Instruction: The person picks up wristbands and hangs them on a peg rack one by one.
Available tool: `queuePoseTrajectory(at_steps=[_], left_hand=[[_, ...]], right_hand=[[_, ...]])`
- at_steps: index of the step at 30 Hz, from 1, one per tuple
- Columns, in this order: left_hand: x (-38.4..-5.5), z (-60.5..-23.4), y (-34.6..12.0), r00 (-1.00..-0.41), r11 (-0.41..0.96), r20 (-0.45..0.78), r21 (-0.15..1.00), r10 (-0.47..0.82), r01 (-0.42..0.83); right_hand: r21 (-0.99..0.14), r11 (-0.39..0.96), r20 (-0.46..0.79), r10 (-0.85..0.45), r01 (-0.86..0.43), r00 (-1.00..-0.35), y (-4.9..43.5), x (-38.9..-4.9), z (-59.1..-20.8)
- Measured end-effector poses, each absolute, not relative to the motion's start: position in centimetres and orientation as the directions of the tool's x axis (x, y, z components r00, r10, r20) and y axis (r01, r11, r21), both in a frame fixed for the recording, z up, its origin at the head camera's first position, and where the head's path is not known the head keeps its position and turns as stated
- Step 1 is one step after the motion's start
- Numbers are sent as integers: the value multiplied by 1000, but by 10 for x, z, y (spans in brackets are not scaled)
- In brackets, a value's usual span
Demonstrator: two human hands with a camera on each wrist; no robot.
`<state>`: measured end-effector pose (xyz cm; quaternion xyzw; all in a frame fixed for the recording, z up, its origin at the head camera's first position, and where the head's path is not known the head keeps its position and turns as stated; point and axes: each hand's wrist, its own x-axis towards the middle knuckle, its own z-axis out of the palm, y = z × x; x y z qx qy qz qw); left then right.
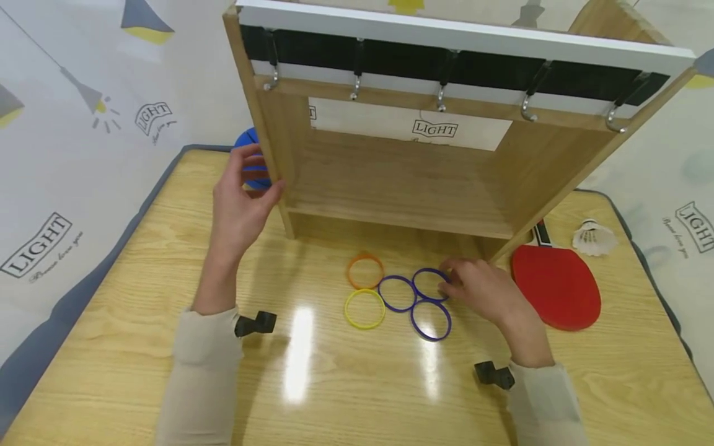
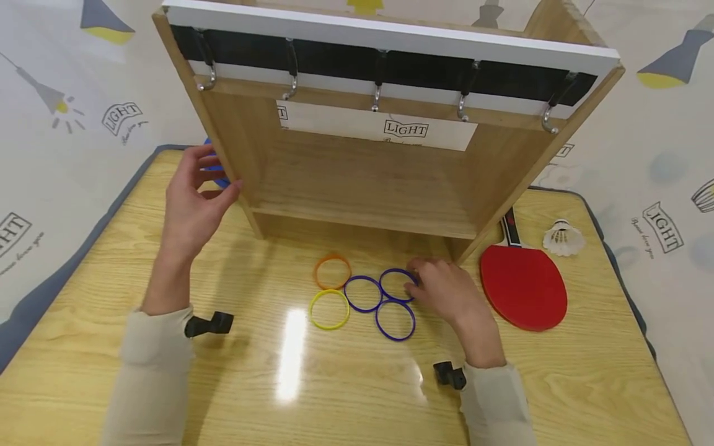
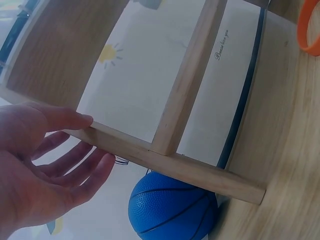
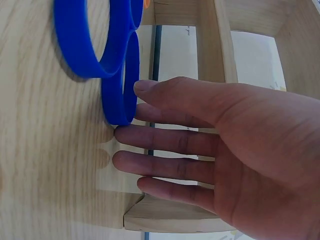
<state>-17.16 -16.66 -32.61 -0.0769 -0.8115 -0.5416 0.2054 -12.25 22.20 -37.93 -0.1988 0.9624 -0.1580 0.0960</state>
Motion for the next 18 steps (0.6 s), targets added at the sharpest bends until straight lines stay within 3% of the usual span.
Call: queuePoseTrajectory(at_steps=[12,18], left_hand=[[-170,-327,-165,-899,391,422,852,-118,349],[-171,-325,-164,-896,387,429,850,-119,356]], right_hand=[[-362,863,-83,-407,-353,-910,225,-125,-388],[-350,872,36,-354,-343,-935,227,-126,-381]])
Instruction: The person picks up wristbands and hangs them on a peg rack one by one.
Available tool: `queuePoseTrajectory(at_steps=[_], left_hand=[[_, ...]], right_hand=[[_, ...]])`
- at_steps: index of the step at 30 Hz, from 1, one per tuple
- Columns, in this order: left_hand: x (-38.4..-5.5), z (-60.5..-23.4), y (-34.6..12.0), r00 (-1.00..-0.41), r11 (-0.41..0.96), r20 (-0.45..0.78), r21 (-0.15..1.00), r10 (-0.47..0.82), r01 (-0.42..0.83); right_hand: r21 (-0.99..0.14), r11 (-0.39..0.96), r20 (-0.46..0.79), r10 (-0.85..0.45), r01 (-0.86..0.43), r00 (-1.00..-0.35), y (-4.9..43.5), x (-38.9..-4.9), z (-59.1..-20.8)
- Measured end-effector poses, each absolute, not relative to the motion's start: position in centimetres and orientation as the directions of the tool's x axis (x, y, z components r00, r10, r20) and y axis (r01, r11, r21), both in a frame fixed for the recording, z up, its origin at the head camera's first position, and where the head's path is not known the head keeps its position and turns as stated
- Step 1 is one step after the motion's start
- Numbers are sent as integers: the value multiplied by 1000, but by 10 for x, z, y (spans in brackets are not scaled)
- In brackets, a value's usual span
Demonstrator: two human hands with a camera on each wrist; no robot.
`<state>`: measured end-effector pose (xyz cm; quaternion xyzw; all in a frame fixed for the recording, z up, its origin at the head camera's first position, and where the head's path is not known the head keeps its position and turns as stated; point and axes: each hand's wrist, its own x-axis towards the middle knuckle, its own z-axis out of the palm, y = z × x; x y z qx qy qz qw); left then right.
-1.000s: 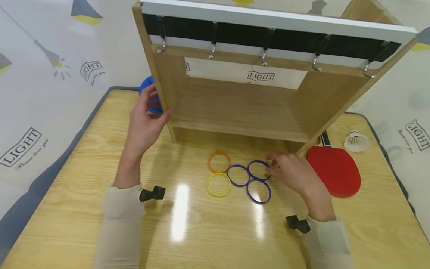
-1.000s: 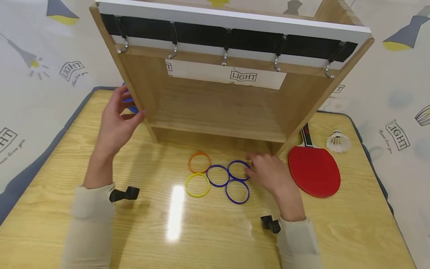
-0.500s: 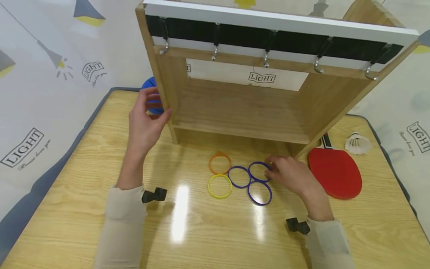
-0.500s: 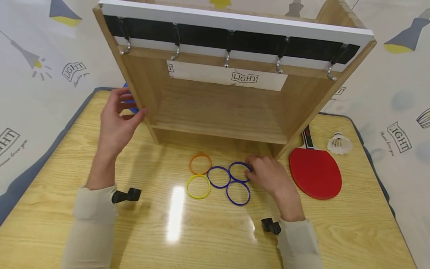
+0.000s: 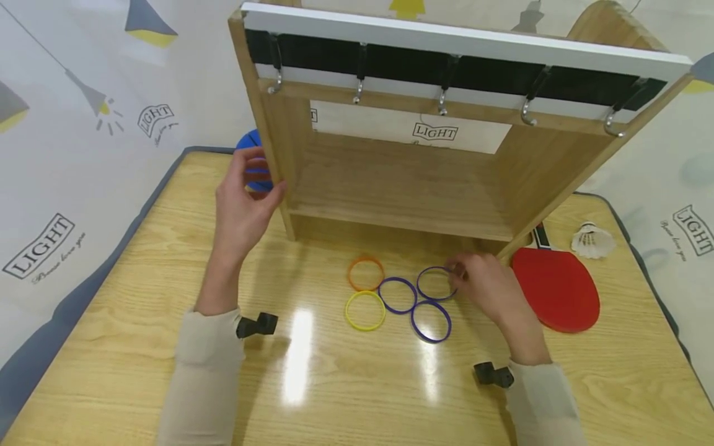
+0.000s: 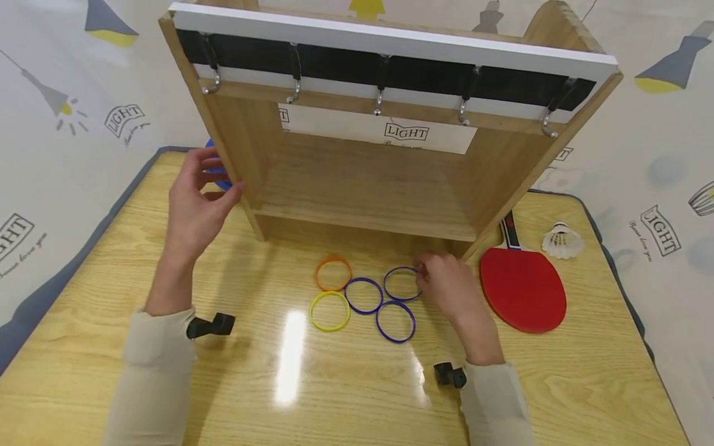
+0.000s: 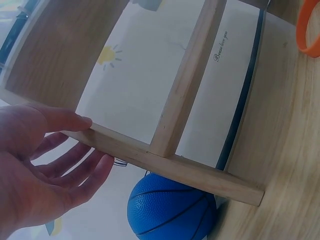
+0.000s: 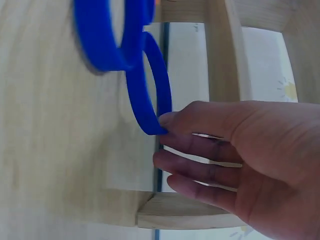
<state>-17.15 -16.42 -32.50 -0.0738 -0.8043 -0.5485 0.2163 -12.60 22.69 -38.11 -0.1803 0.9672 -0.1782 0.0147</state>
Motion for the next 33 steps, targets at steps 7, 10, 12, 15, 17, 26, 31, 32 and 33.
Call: queuePoseTrajectory(at_steps=[7,10,12,15,17,26,31,32,33], left_hand=[[-173,-324,-164,-896,391,429,848,-112,357],[-173,-324,-164,-899,394,423,850,-113,350],[-173,-324,-164,-901,396,419,851,-114,345],[-172,-324,-164,-902,400,416,851,-116,341],[-172,-323,-164,-902,402,416,850,-116,340],[-171,-323,-164,-901,405,416,850,-121,338],[-170,-323,-163,-899,406,421,847,-118,343],[-170,-324,-163,-900,406,420,848,-118,342],[-170,-324,-163,-901,404,418,849,-118,341]], right_hand=[[-398,837,73,-378,-375,-923,230,-123,-368],[-429,825,38,-391,-368,-920,230,-121,-362],[-441,825,12,-389,-354,-921,230,-120,-359],[-431,830,6,-389,-354,-921,230,-117,-354],[-422,832,15,-391,-361,-920,229,-116,-351],[-431,818,-18,-431,-382,-902,226,-115,-352],[-417,829,-53,-430,-372,-901,227,-114,-352],[-411,831,-51,-430,-374,-901,227,-113,-351],[-405,835,-46,-427,-373,-903,227,-113,-350]])
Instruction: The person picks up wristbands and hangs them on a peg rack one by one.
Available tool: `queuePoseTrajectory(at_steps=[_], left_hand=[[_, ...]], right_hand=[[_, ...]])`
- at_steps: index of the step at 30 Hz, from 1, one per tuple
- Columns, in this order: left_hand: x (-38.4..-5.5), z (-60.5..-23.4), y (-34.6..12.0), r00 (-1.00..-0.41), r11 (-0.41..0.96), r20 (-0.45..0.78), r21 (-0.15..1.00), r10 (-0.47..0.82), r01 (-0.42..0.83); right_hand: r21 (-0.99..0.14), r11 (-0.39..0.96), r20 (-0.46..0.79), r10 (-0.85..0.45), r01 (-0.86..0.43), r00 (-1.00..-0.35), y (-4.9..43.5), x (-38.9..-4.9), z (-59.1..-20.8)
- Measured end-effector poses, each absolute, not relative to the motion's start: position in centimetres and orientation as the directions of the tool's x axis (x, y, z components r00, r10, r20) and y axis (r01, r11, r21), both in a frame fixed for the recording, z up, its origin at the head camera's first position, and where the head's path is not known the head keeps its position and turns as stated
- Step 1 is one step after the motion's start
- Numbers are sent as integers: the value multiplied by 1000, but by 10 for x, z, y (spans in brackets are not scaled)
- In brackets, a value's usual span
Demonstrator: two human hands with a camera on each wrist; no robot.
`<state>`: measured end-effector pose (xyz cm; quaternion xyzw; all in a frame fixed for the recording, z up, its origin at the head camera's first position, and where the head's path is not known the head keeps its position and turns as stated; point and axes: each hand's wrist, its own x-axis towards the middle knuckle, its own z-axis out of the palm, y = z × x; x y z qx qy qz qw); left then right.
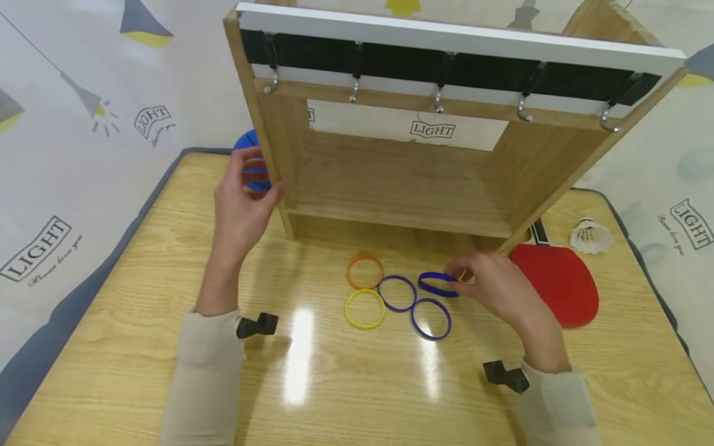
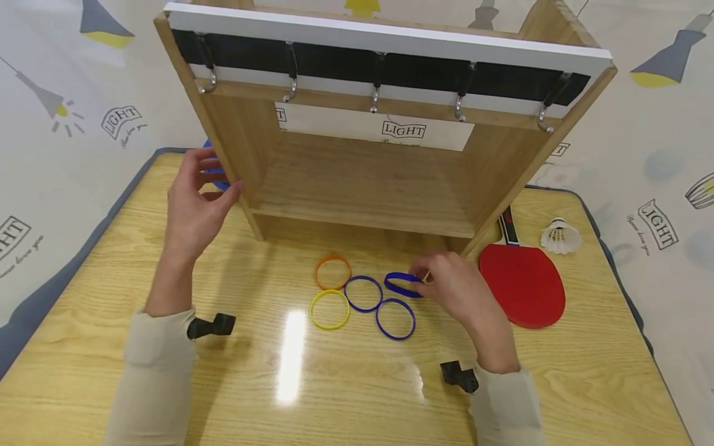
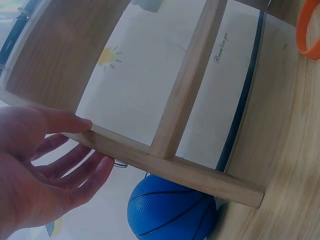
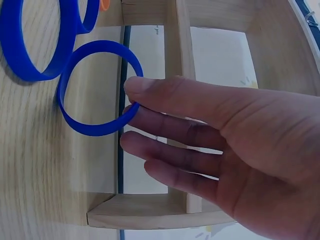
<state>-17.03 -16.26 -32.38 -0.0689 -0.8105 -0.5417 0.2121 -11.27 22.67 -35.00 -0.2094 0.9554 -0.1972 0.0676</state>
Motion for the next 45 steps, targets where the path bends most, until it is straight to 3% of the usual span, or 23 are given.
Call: queuePoseTrajectory(at_steps=[3,6,10,14,18,21,25,33,45], left_hand=[[-171,-325,-163,-902,393,414,855,-124,339],[-172,-327,-161,-906,373,405,865,-125,335],[-174,-330,-157,-910,354,394,875,-128,329],[-173,-332,-154,-909,346,397,877,-128,334],[-172,-333,-154,-906,344,405,874,-123,344],[-173,-334,-154,-898,353,422,865,-127,357],[-173,-333,-152,-892,365,435,855,-120,368],[-173,-326,-152,-898,376,426,855,-113,358],[-172,-323,-162,-895,382,423,857,-141,346]], right_hand=[[-388,836,2,-419,-387,-908,222,-110,-345],[-394,813,129,-412,-428,-902,215,-105,-340],[-499,681,343,-413,-536,-844,191,-101,-333],[-725,394,429,-382,-565,-818,145,-101,-313],[-899,31,408,-308,-437,-859,99,-114,-291],[-906,-214,409,-235,-364,-882,72,-133,-280],[-849,-400,428,-136,-345,-894,43,-150,-261],[-815,-464,407,-32,-347,-913,23,-169,-248],[-826,-433,429,-66,-361,-901,16,-180,-256]])
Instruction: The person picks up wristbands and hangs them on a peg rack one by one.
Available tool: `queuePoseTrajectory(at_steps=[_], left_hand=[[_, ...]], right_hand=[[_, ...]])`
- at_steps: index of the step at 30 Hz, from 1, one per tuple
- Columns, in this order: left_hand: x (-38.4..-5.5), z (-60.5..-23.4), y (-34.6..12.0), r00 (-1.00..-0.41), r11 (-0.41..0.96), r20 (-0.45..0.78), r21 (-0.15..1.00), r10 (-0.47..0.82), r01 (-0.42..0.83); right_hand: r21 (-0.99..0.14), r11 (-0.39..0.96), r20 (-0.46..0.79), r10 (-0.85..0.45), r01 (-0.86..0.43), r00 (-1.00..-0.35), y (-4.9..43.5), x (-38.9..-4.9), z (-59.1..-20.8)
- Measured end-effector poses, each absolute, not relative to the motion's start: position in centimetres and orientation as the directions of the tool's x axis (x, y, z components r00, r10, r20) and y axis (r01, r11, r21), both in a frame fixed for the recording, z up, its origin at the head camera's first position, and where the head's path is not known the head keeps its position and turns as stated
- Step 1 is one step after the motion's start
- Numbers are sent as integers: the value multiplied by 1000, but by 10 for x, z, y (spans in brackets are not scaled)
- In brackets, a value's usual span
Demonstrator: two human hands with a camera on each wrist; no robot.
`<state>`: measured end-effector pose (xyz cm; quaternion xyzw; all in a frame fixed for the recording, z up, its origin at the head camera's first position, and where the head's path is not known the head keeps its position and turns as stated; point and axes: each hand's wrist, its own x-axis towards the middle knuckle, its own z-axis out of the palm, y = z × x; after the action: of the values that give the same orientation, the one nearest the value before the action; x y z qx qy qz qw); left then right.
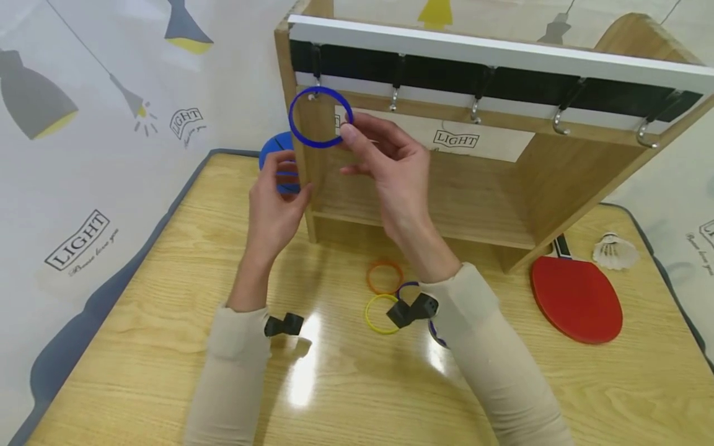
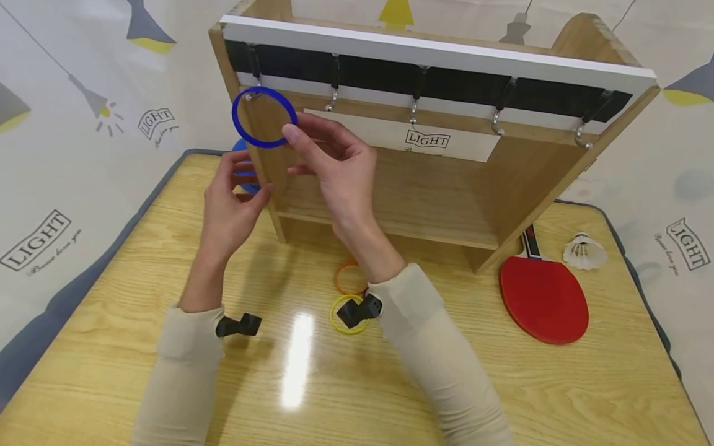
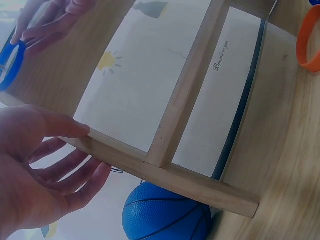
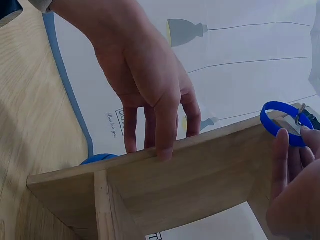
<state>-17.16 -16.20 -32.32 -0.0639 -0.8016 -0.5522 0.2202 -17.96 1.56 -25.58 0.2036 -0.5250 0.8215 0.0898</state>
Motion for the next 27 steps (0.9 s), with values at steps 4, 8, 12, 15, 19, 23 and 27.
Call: queuePoseTrajectory(at_steps=[4,8,12,15,19,23,27], left_hand=[[-172,-326,-159,-898,371,418,862,-136,345],[-172,-329,-156,-900,369,417,862,-128,347],[-174,-330,-154,-901,366,416,863,-123,348],[-174,-329,-154,-902,365,414,864,-122,347],[-170,-324,-156,-900,371,414,864,-137,341],[-161,-311,-153,-899,378,410,865,-152,330],[-154,-300,-148,-902,376,406,867,-149,328]], right_hand=[[-846,-391,422,-75,-363,-903,23,-181,-259],[-883,-301,401,-80,-362,-913,37,-179,-265],[-910,-217,377,-80,-353,-923,63,-167,-275],[-935,-143,340,-98,-325,-935,88,-154,-283],[-959,56,261,-196,-276,-945,119,-141,-291],[-868,402,140,-364,-291,-921,149,-129,-297],[-655,667,-32,-494,-355,-869,177,-114,-305]])
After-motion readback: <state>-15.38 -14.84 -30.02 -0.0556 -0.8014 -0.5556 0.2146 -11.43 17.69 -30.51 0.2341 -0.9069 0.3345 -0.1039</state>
